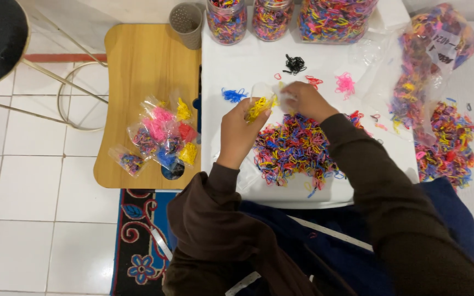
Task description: The person sorts colorful rubber bands from a large pile on a white table into small clear plastic bags by color. They pick yellow bands and place them into a bag, then continue sorting other colors from the mixed pile.
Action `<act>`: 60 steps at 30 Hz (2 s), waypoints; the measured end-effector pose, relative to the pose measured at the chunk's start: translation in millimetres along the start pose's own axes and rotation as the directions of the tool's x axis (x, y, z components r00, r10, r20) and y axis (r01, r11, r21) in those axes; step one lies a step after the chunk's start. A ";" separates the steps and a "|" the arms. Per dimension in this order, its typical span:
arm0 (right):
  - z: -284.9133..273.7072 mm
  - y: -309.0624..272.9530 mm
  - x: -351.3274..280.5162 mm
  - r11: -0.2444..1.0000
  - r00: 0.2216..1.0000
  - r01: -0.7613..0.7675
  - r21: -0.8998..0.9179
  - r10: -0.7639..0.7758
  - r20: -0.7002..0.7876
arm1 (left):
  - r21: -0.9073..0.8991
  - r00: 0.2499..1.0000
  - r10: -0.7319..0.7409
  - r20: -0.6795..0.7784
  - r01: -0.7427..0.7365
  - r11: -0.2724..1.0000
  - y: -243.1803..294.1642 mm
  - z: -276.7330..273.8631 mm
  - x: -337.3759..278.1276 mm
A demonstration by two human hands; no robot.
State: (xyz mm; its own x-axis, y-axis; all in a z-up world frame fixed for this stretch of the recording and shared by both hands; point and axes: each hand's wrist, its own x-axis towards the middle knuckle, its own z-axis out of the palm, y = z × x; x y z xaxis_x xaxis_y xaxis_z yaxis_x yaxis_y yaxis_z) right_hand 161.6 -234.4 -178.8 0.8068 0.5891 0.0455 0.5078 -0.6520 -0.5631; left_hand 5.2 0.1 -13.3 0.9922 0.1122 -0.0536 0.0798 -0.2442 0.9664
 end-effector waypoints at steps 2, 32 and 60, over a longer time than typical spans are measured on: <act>26.1 15.6 13.6 1.000 0.999 0.020 -0.002 -0.020 -0.026 | 0.015 1.000 -0.012 0.003 0.012 1.000 2.3 -1.2 0.3; 59.1 -21.7 -18.9 0.991 0.958 -0.064 0.116 0.093 -0.273 | 0.119 0.997 -0.056 0.053 0.049 0.992 -1.0 11.2 -3.4; -89.1 -150.2 -198.9 0.947 0.980 0.162 0.278 -0.121 -0.161 | 0.169 0.759 0.036 0.650 -0.191 0.967 -47.5 93.2 -47.8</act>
State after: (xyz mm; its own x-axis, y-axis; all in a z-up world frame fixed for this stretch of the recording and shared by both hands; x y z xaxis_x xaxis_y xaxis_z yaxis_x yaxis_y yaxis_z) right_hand -48.2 -296.2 -29.8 0.7776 0.5790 0.2451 0.5276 -0.3888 -0.7553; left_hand -37.2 -83.4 -80.1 0.8179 -0.5499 -0.1691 -0.0959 -0.4201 0.9024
